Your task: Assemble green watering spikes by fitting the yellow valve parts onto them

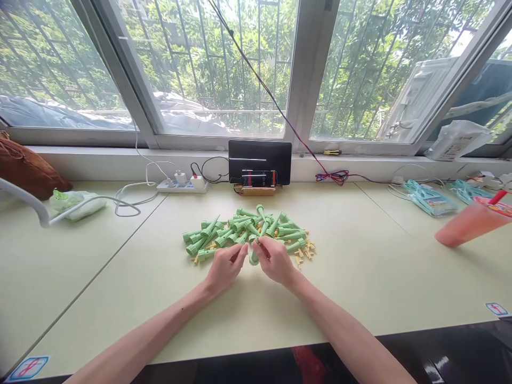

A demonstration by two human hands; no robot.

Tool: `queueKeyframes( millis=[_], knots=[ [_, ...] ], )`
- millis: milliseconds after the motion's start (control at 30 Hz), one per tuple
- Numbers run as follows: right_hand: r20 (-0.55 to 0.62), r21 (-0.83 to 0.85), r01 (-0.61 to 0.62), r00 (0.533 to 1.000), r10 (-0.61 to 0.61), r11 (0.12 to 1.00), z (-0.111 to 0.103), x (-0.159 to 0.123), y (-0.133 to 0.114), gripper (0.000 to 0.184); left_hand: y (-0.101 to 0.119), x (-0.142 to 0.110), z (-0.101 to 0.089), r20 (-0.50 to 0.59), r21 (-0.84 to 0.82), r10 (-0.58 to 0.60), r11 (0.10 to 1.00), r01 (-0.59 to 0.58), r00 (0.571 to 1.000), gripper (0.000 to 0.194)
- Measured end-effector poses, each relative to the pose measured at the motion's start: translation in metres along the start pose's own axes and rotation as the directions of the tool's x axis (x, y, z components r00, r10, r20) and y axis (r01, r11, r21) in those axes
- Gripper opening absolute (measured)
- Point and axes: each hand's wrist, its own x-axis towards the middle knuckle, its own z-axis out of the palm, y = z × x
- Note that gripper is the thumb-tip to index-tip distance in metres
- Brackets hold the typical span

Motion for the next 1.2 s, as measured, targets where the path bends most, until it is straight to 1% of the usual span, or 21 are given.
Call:
queueKeyframes(
  millis=[67,167,267,333,367,433,467,533,567,700,800,900,1200],
  knots=[
    [-0.041,-0.031,-0.004,0.999,0.002,1.000,-0.007,0.005,0.000,0.036,0.001,0.000,0.000,0.011,0.002,0.000,1.000,0.000,1.000,0.044],
    [-0.167,-0.108,-0.039,0.986,0.020,0.993,-0.025,0.020,0.002,0.039,0.002,-0.001,0.000,0.036,-0.012,0.007,1.000,-0.006,0.999,0.046],
    [-0.359,-0.169,-0.094,0.933,0.028,0.981,-0.046,0.045,0.011,0.039,0.002,-0.001,0.001,0.057,-0.027,0.022,0.999,-0.021,0.998,0.049],
    [-0.428,-0.213,-0.136,0.903,0.033,0.968,-0.058,0.064,0.023,0.040,0.001,-0.002,0.001,0.071,-0.026,0.038,0.999,-0.036,0.997,0.049],
    [-0.434,-0.232,-0.148,0.900,0.034,0.961,-0.063,0.073,0.031,0.040,0.001,-0.002,0.002,0.076,-0.023,0.045,0.999,-0.043,0.996,0.049],
    [-0.417,-0.263,-0.176,0.908,0.053,0.949,-0.069,0.089,0.048,0.042,0.001,-0.002,0.002,0.083,-0.012,0.055,0.998,-0.054,0.995,0.048],
    [-0.401,-0.265,-0.200,0.912,0.081,0.943,-0.071,0.095,0.058,0.042,0.002,-0.002,0.002,0.088,-0.006,0.060,0.998,-0.060,0.994,0.047],
    [-0.356,-0.230,-0.276,0.916,0.184,0.933,-0.071,0.105,0.075,0.042,0.002,-0.002,0.003,0.095,0.001,0.071,0.997,-0.071,0.993,0.047],
    [-0.309,-0.200,-0.311,0.920,0.241,0.929,-0.070,0.108,0.083,0.042,0.002,-0.002,0.003,0.098,0.004,0.075,0.997,-0.075,0.992,0.047],
    [-0.195,-0.169,-0.332,0.934,0.298,0.928,-0.065,0.111,0.101,0.038,0.003,-0.002,0.004,0.113,0.020,0.071,0.997,-0.073,0.991,0.047],
    [-0.118,-0.154,-0.328,0.943,0.312,0.932,-0.063,0.107,0.104,0.035,0.003,-0.003,0.004,0.125,0.025,0.077,0.996,-0.081,0.989,0.046],
    [-0.069,-0.152,-0.319,0.948,0.311,0.936,-0.062,0.100,0.102,0.032,0.003,-0.004,0.004,0.138,0.042,0.077,0.996,-0.084,0.987,0.046],
    [-0.009,-0.190,-0.267,0.963,0.270,0.945,-0.059,0.085,0.081,0.035,0.001,-0.004,0.004,0.181,0.099,0.089,0.989,-0.109,0.979,0.043]
  ],
)
